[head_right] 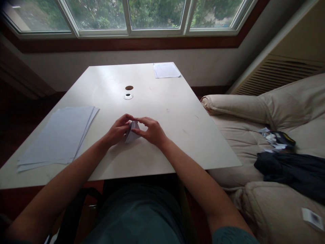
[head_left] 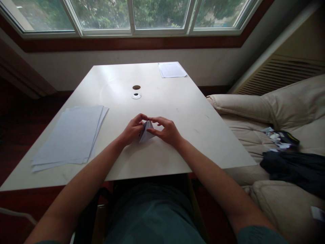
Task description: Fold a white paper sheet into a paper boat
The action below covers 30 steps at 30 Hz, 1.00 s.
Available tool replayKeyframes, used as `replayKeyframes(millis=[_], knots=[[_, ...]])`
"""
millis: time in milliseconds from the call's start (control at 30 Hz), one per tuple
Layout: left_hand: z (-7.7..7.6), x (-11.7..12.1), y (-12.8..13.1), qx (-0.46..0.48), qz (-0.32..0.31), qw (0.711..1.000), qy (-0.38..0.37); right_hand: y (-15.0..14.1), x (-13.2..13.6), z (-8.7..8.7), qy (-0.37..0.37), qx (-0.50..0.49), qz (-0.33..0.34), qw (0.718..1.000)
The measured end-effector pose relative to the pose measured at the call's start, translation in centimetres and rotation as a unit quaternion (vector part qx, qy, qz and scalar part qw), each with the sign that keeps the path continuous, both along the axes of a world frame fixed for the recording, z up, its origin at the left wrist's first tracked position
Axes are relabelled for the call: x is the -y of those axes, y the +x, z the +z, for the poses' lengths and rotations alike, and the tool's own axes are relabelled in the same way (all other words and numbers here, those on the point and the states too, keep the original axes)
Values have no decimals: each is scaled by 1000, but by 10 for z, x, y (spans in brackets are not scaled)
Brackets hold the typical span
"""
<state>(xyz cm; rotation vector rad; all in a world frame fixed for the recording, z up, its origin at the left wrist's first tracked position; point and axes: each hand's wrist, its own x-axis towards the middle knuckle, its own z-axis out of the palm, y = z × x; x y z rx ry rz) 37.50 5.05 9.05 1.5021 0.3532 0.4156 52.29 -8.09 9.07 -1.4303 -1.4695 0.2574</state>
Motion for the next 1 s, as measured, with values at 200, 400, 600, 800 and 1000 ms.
replayKeyframes(millis=[200,400,600,800,1000], knots=[[3,0,1,14,26,1000,1,0,0,0,-13,-17,-14,1000],[4,1,-1,6,5,999,-32,2,-7,-9,-59,-165,5,985],[4,1,-1,15,-35,998,-48,7,-11,-11,-83,-250,78,962],[9,0,-4,-3,-51,998,-36,5,-7,0,-108,-267,104,952],[15,2,-5,-16,-32,999,-35,6,-6,-1,-108,-258,89,956]])
